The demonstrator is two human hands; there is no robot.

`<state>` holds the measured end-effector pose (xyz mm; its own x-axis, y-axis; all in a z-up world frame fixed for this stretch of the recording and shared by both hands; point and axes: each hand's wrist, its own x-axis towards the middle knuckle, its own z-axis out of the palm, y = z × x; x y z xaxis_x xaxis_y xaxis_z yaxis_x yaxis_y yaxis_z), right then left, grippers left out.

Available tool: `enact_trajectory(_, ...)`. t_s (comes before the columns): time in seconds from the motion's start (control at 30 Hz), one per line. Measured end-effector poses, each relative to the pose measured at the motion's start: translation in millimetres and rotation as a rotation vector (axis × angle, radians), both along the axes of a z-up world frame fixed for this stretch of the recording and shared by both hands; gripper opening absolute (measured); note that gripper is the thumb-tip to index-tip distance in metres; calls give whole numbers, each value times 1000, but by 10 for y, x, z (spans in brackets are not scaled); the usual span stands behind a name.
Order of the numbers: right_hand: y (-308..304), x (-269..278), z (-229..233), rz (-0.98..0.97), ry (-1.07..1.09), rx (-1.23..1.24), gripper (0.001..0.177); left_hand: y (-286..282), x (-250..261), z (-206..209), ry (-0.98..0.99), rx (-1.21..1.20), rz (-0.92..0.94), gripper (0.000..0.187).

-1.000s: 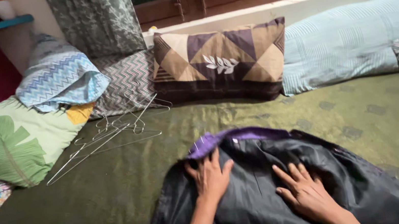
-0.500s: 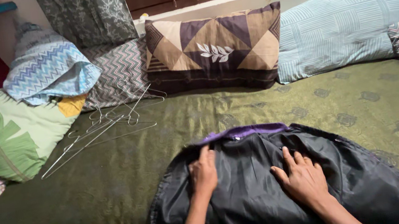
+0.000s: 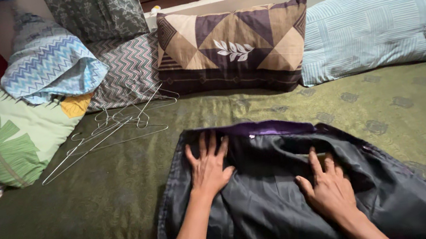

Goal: The person places a purple vest on a hanger, buttons it, and sets it aside. Then the person places a red jacket on a hanger and adjusts it.

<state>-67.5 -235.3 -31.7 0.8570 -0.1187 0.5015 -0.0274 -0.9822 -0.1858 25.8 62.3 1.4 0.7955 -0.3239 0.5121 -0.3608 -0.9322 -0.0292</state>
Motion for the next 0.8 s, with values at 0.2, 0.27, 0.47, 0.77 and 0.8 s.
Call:
enact_trajectory(0.2,-28,58,-53,-13,240,21,63,242,445,96,762,-231,37,60)
enact_trajectory(0.27,-18,43,-79,18,160,20,62,388,525,146,685,-533,-9,39)
enact_trajectory(0.47,141,-103,42,252,-381,-111,54,876,647,78,156,-565,259,26)
enact_trajectory(0.77,71,135,-170,279,-329,-19,57,1543,1342,-629,107,-234,547,59)
enact_trajectory(0.8,28,193,-248,295,-348,-29,57,1593,1428,-695,105,-250,548,62)
